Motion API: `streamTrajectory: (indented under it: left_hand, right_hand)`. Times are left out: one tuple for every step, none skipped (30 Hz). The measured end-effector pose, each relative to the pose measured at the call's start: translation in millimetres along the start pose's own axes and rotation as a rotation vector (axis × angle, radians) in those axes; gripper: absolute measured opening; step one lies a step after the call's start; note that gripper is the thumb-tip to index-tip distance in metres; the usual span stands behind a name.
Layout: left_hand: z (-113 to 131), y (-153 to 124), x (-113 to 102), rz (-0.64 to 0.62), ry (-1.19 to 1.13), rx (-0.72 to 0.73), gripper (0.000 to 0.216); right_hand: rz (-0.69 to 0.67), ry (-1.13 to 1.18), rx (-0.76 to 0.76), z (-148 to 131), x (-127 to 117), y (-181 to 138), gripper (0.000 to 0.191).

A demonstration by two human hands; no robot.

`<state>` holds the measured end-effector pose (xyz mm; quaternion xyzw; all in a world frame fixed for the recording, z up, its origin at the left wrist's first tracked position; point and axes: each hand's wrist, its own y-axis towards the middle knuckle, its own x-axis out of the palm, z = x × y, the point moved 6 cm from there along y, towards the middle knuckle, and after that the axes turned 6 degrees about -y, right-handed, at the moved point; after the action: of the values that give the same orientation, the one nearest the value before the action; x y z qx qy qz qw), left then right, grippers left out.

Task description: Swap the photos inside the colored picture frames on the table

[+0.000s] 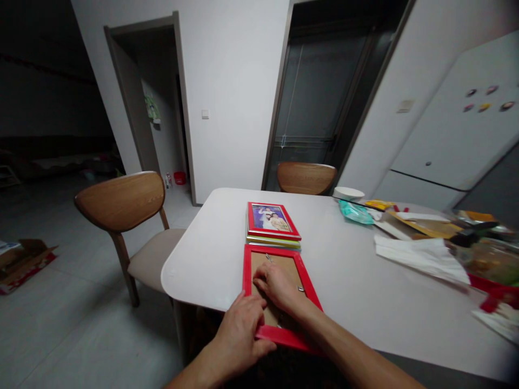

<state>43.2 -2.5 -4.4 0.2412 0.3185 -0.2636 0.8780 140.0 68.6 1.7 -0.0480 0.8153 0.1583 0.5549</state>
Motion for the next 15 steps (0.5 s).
streamTrajectory:
  left_hand:
    - [0.5, -0.1, -0.2, 0.002, 0.001, 0.0, 0.037]
    - [1.1, 0.0, -0.5, 0.005, 0.001, 0.001, 0.038]
    - [1.6, 0.0, -0.8, 0.01, 0.001, 0.0, 0.039]
    - [2.1, 0.1, -1.0, 0.015, 0.001, -0.001, 0.04]
    - [2.5, 0.3, -1.1, 0.019, 0.002, -0.003, 0.042]
    - [2.8, 0.4, -1.1, 0.022, 0.003, -0.005, 0.044]
    - [3.0, 0.5, -0.8, 0.022, 0.005, -0.009, 0.045]
    - [3.1, 0.4, -0.4, 0.02, 0.009, -0.013, 0.044]
    - [2.9, 0.2, 0.1, 0.017, 0.013, -0.018, 0.042]
    - [2.7, 0.0, 0.7, 0.014, 0.016, -0.022, 0.039]
    - [2.3, -0.4, 1.1, 0.012, 0.019, -0.026, 0.036]
    - [1.9, -0.9, 1.5, 0.01, 0.02, -0.03, 0.036]
    - [1.5, -1.3, 1.6, 0.01, 0.019, -0.034, 0.037]
    - [1.1, -1.6, 1.8, 0.008, 0.016, -0.037, 0.039]
    - [0.9, -1.8, 1.9, 0.006, 0.013, -0.041, 0.041]
  right_hand:
    - [0.003, -0.004, 0.014, 0.4, 0.2, 0.6, 0.016]
    - [0.008, -0.007, 0.028, 0.5, 0.2, 1.2, 0.016]
    - [0.012, -0.009, 0.04, 0.4, 0.4, 1.5, 0.015]
    - [0.018, -0.01, 0.049, 0.0, 0.5, 1.6, 0.015]
    - [0.024, -0.009, 0.056, -0.4, 0.5, 1.5, 0.015]
    - [0.03, -0.007, 0.061, -0.7, 0.6, 1.2, 0.015]
    - [0.032, -0.001, 0.062, -0.8, 0.6, 0.9, 0.015]
    - [0.031, 0.008, 0.061, -0.3, 0.5, 0.7, 0.016]
    - [0.027, 0.02, 0.06, 1.0, 0.2, 0.9, 0.017]
    - [0.024, 0.032, 0.059, 3.3, -0.6, 1.5, 0.018]
    - [0.025, 0.041, 0.064, 7.0, -2.0, 2.6, 0.019]
    - [0.032, 0.045, 0.077, 12.2, -4.1, 4.1, 0.02]
    - [0.046, 0.041, 0.101, 18.8, -6.7, 6.1, 0.021]
    - [0.064, 0.029, 0.134, 26.4, -9.5, 8.3, 0.021]
    - [0.083, 0.012, 0.173, 34.6, -11.9, 10.5, 0.021]
